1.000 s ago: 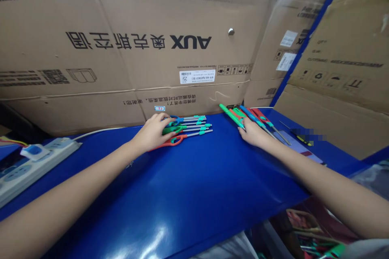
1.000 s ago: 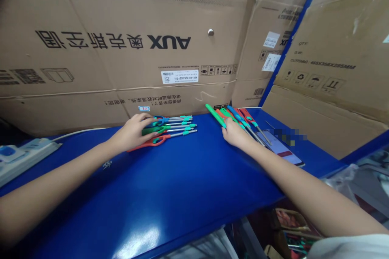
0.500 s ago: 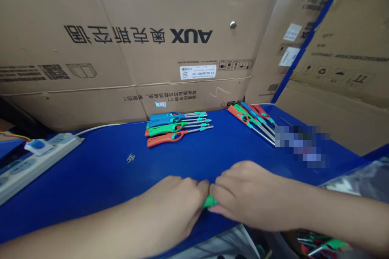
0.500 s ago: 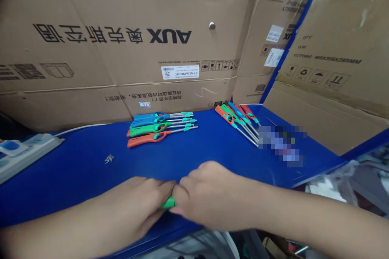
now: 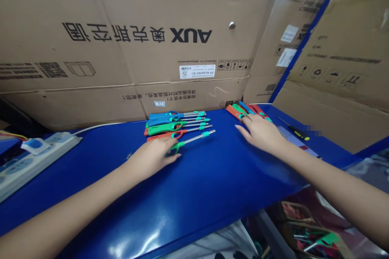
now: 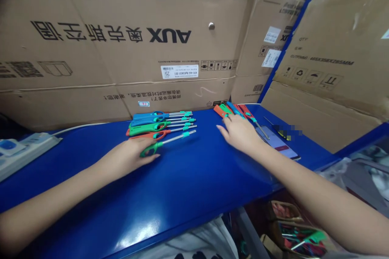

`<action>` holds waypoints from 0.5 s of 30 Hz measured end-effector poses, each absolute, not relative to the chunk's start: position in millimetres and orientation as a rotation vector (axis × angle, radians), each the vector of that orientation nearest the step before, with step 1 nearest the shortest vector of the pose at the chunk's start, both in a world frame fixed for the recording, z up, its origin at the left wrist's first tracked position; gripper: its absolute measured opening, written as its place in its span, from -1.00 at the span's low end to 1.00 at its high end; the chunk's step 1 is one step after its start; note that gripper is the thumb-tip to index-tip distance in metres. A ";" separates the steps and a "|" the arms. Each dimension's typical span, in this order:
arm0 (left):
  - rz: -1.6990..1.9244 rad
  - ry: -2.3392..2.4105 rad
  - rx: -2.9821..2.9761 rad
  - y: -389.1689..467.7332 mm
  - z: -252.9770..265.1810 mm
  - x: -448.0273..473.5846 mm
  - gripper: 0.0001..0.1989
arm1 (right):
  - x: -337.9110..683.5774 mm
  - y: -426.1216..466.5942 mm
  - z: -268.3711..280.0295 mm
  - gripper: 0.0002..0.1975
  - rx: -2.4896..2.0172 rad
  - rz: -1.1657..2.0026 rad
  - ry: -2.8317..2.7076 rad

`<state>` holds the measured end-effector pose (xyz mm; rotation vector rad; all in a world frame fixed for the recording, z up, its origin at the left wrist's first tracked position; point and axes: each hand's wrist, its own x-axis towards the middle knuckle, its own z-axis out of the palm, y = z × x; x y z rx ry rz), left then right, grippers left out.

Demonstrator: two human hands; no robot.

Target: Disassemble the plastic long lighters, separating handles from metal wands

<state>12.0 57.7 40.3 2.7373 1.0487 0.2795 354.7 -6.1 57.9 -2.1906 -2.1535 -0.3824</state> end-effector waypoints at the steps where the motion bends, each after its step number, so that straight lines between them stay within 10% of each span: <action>1: 0.321 0.993 2.770 69.1 32.5 10.4 -0.78 | 364.2 1.8 52.3 -0.56 -2.343 -0.421 -2.077; 15: 0.529 1.278 3.009 83.9 17.7 29.4 -0.37 | 373.9 18.8 44.1 -0.67 -2.244 -0.166 -1.956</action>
